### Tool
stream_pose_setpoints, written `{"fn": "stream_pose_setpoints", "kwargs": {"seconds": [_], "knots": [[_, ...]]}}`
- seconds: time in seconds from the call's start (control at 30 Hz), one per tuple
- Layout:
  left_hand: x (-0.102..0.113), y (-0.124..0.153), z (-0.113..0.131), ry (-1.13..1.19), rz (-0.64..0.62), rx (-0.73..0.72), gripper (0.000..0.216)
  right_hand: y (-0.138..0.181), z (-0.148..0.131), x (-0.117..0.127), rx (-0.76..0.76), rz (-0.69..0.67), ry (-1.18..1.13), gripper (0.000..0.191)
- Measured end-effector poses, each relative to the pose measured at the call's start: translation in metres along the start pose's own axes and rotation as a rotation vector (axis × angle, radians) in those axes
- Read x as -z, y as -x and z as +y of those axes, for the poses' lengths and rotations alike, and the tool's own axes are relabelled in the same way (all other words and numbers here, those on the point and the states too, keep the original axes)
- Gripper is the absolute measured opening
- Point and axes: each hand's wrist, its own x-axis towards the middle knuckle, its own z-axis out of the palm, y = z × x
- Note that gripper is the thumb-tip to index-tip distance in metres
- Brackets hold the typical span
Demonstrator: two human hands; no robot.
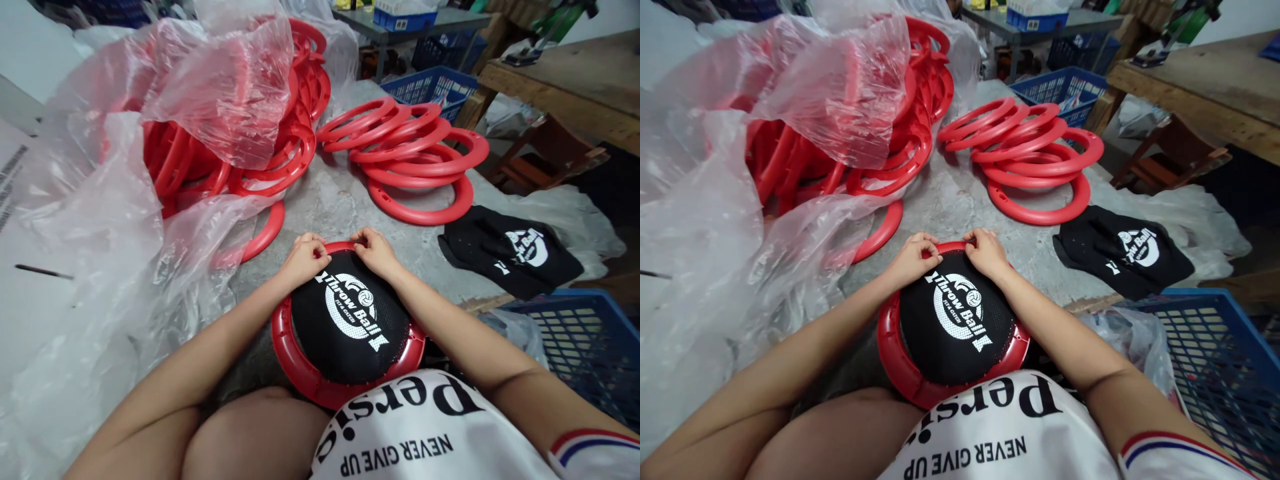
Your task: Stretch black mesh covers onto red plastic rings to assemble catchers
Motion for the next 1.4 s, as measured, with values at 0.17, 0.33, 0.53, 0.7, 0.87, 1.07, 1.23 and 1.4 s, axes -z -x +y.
{"fn": "stream_pose_setpoints", "kwargs": {"seconds": [0.17, 0.33, 0.53, 0.7, 0.87, 1.07, 1.23, 1.4], "knots": [[0.003, 0.005, 0.004, -0.090, -0.001, 0.048, 0.011, 0.005, -0.002, 0.000, 0.090, 0.017, 0.082, 0.023], [0.002, 0.009, 0.006, -0.111, 0.002, 0.029, 0.012, 0.010, -0.017, 0.007, 0.244, 0.014, 0.109, 0.022], [0.000, 0.008, 0.007, -0.138, 0.007, 0.021, 0.012, -0.014, -0.040, 0.019, 0.299, -0.229, 0.171, 0.016], [-0.002, 0.001, 0.007, -0.067, 0.032, 0.110, 0.013, -0.025, -0.035, 0.007, 0.242, -0.411, 0.184, 0.007], [-0.007, -0.003, 0.007, -0.045, 0.059, 0.170, 0.014, -0.020, -0.020, -0.005, 0.165, -0.312, -0.004, 0.014], [-0.011, -0.001, 0.006, -0.070, 0.092, 0.149, 0.012, -0.019, -0.017, -0.007, 0.196, -0.286, -0.009, 0.015], [-0.011, -0.001, 0.007, -0.084, 0.090, 0.154, 0.013, -0.017, -0.019, -0.006, 0.176, -0.277, -0.001, 0.016], [-0.012, -0.003, 0.006, -0.082, 0.093, 0.170, 0.012, -0.016, -0.020, -0.007, 0.160, -0.269, 0.002, 0.017]]}}
